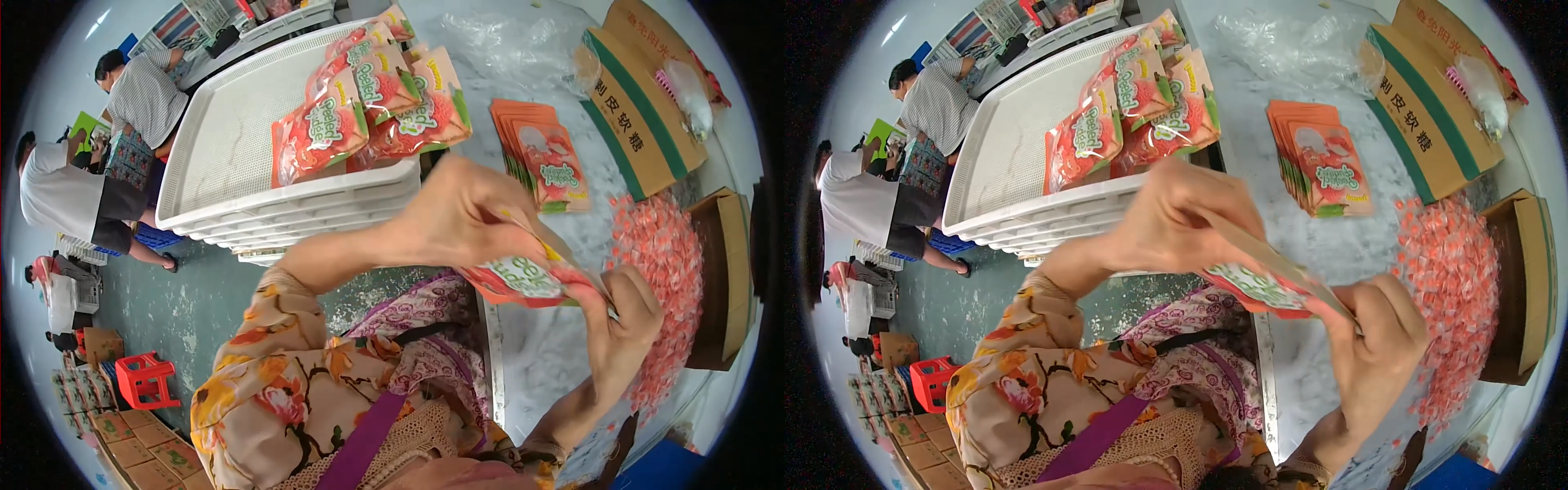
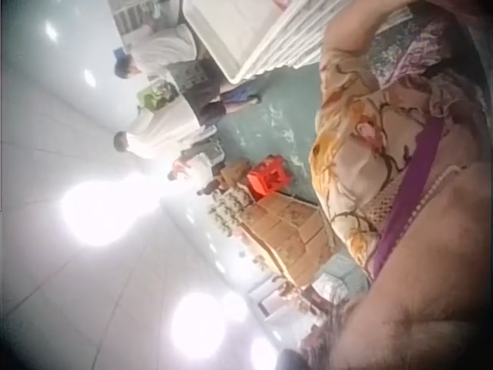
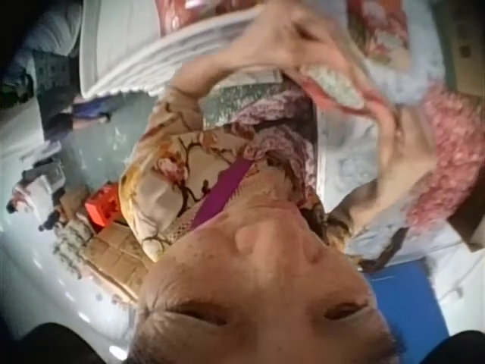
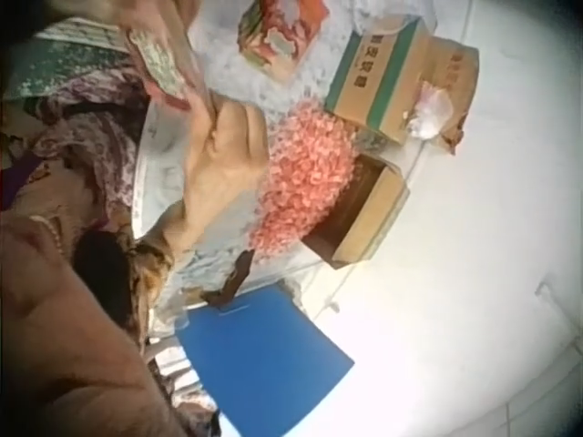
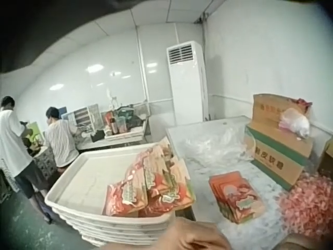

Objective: Packing individual small candies into plastic bags and sealing them.

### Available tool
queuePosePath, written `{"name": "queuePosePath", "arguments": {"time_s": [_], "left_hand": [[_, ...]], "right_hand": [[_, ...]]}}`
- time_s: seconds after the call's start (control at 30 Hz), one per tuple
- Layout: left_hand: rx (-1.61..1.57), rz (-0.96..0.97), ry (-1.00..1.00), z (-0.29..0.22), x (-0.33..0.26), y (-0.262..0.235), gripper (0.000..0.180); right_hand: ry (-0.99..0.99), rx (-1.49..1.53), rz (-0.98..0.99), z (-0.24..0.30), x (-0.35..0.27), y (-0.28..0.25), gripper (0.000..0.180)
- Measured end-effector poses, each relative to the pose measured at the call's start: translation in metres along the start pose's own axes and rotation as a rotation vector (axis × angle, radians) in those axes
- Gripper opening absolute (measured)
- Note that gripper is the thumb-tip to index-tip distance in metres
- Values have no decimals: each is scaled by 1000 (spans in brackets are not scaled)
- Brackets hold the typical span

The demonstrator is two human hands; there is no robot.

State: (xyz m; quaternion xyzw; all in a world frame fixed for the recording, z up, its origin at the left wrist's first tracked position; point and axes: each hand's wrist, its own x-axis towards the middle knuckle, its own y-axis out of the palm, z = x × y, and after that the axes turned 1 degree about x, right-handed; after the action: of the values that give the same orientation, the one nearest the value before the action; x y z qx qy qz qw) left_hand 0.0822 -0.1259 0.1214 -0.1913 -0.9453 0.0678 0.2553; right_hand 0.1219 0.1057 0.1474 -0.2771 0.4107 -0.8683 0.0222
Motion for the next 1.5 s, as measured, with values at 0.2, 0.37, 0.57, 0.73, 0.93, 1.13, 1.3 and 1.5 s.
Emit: {"name": "queuePosePath", "arguments": {"time_s": [0.2, 0.37, 0.57, 0.73, 0.93, 1.13, 1.3, 1.5], "left_hand": [[108, -144, 110, -25, -4, -52, 12], [224, -234, 128, -27, 4, -56, 12], [162, -166, 141, -11, 7, -46, 14], [116, -122, 96, -17, 7, -45, 15], [214, -122, 213, -18, 8, -50, 19], [-54, -120, -57, -22, 13, -51, 19], [49, -110, 56, -14, 15, -53, 16], [148, -123, 58, -8, 11, -55, 20]], "right_hand": [[-336, 35, -34, 30, 51, 15, 36], [-472, -12, 4, 45, 95, 17, 33], [-440, -57, 119, 41, 94, 18, 33], [-390, -77, 142, 44, 86, 15, 36], [-312, 92, 208, 45, 89, 10, 41], [-357, 33, 80, 46, 91, 11, 34], [-367, 53, 101, 47, 98, 10, 30], [-407, 75, 217, 37, 105, 13, 29]]}}
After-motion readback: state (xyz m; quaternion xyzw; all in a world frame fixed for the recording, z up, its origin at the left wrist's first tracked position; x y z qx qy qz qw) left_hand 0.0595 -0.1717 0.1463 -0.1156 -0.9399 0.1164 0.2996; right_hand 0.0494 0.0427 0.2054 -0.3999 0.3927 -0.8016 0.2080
